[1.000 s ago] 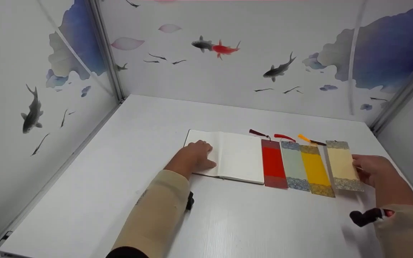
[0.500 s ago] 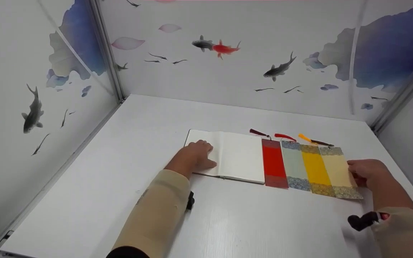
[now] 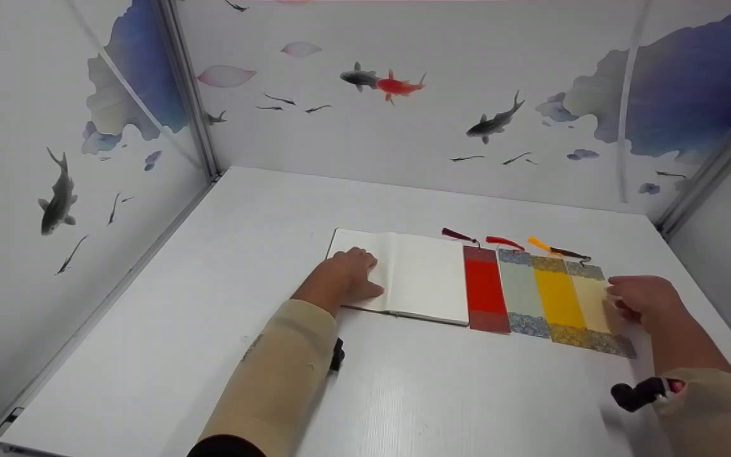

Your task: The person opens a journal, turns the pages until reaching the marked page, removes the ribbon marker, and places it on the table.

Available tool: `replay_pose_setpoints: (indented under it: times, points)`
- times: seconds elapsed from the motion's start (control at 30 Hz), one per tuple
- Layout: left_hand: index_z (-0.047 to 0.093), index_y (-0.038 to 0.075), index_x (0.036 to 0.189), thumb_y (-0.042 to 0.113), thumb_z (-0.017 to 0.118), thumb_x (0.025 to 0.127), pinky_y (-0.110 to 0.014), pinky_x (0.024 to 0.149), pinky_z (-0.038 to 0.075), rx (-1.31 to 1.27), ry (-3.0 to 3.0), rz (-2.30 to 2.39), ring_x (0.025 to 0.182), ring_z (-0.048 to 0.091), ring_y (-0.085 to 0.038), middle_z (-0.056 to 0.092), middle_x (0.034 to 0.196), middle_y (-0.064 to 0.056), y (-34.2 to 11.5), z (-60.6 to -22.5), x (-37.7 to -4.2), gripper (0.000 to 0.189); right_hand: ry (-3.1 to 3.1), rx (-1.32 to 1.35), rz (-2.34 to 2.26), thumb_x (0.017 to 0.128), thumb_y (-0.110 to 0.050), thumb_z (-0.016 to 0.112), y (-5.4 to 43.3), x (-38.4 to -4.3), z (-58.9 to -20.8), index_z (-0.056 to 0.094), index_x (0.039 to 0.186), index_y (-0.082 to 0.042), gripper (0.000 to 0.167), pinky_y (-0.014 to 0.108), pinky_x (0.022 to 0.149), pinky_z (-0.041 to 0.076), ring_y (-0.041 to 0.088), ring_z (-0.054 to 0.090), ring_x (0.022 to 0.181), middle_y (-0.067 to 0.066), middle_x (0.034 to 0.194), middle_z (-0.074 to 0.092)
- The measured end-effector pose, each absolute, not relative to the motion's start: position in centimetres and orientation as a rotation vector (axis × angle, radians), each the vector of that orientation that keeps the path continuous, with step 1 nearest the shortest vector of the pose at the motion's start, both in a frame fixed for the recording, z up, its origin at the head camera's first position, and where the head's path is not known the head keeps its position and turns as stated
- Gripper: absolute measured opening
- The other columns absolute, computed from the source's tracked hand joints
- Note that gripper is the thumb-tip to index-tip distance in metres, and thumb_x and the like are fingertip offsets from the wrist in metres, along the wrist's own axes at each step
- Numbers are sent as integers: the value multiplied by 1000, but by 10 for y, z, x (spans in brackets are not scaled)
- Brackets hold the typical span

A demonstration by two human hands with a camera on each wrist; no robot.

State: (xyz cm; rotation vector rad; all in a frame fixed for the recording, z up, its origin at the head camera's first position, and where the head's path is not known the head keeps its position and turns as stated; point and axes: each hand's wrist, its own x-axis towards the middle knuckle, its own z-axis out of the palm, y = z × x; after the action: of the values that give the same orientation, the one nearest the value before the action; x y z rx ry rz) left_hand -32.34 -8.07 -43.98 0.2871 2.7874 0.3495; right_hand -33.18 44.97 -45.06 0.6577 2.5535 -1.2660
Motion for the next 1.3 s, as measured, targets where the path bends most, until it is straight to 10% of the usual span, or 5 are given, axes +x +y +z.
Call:
replay_pose_setpoints:
  times: [0.23,0.47,0.77,1.3]
  points:
    - [41,22,166,52,65,104,-52,133,31,288,2788,346,163,32,-33,33,176,-3,-81,-442,-324,74,2563,562,-1338,111,-37,54,410,-329,-444,38,166,-7,64,23,86,62,27,60,119,26,169,35]
    - [40,21,167,52,64,104,-51,133,30,282,2781,333,163,32,-33,33,176,-4,-80,-440,-324,75,2542,616,-1305,109,-41,59,367,-335,-444,44,164,-11,64,37,115,54,36,54,134,24,165,42]
    - [40,19,167,50,64,105,-51,134,30,314,2785,336,164,32,-35,33,176,-6,-81,-436,-320,73,2583,366,-1355,106,-54,59,316,-331,-446,48,162,-15,69,35,107,55,34,55,133,19,163,47]
    - [41,17,166,50,64,105,-52,133,30,341,2785,310,164,32,-35,33,176,-8,-79,-436,-322,74,2680,132,-1005,100,-55,71,221,-324,-445,41,166,-30,77,68,123,40,39,41,151,15,170,39]
